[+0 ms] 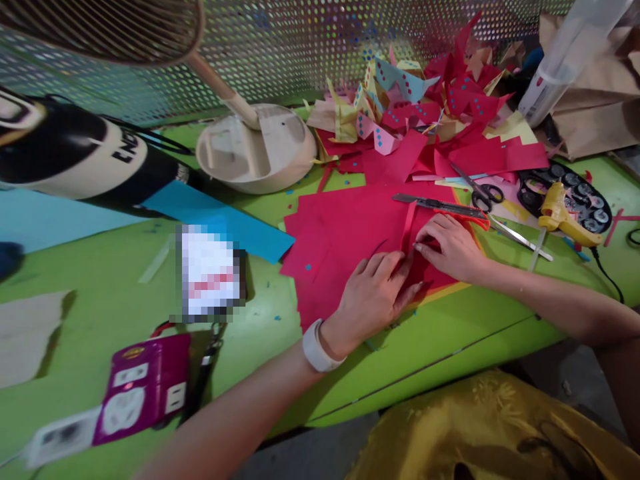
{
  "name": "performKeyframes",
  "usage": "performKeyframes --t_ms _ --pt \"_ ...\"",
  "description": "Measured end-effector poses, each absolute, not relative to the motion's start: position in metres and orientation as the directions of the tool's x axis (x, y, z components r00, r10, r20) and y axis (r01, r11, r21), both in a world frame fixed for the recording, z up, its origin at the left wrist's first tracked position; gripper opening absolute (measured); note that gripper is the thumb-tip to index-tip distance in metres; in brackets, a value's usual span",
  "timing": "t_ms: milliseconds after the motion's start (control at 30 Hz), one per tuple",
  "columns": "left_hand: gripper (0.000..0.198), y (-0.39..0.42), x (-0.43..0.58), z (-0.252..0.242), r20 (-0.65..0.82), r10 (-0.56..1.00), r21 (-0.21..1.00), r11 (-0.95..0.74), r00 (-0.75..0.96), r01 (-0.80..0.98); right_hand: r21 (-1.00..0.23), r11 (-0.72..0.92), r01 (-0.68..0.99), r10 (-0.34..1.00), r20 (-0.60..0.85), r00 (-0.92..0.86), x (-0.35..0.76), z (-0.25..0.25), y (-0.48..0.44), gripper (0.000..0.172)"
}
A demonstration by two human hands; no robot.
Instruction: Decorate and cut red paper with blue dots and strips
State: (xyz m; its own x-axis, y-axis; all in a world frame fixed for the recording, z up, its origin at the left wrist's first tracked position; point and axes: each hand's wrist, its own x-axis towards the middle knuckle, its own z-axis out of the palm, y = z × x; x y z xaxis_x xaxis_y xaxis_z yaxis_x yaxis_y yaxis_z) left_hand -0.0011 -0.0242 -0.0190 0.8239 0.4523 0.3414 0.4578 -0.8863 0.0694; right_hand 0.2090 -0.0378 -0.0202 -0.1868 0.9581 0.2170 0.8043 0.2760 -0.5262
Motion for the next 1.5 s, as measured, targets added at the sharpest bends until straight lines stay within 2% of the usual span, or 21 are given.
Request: performKeyframes --t_ms 267,433,833,1133,1333,1500 --pt "0.051 -0.025 0.000 -0.019 0.319 0.474 0.055 -0.874 0.821 0.483 -0.580 0.296 0.759 0.954 0.224 -0.201 0.214 -0.022 -0.036 0.012" --pt "0.052 -0.025 0.000 -0.018 0.313 0.468 0.061 -0.879 0.827 0.474 -0.598 0.282 0.750 0.957 0.229 -0.178 0.212 -0.021 -0.037 0.005" --pt "0.054 -0.023 0.001 -0.020 0.336 0.453 0.057 -0.885 0.826 0.462 -0.648 0.194 0.736 0.981 0.134 -0.141 0.210 -0.016 -0.032 0.012" --pt "0.046 -0.021 0.002 -0.018 0.312 0.434 0.026 -0.893 0.845 0.449 -0.646 0.185 0.740 0.982 0.102 -0.156 0.210 -0.016 -0.029 0.012" --pt "0.046 -0.020 0.002 -0.017 0.289 0.431 -0.003 -0.893 0.855 0.451 -0.732 0.144 0.666 0.988 0.064 -0.142 0.212 -0.019 -0.026 0.011" --pt "0.043 -0.020 0.002 -0.017 0.247 0.464 0.026 -0.881 0.851 0.473 -0.728 0.149 0.670 0.986 0.059 -0.155 0.213 -0.022 -0.023 0.017"
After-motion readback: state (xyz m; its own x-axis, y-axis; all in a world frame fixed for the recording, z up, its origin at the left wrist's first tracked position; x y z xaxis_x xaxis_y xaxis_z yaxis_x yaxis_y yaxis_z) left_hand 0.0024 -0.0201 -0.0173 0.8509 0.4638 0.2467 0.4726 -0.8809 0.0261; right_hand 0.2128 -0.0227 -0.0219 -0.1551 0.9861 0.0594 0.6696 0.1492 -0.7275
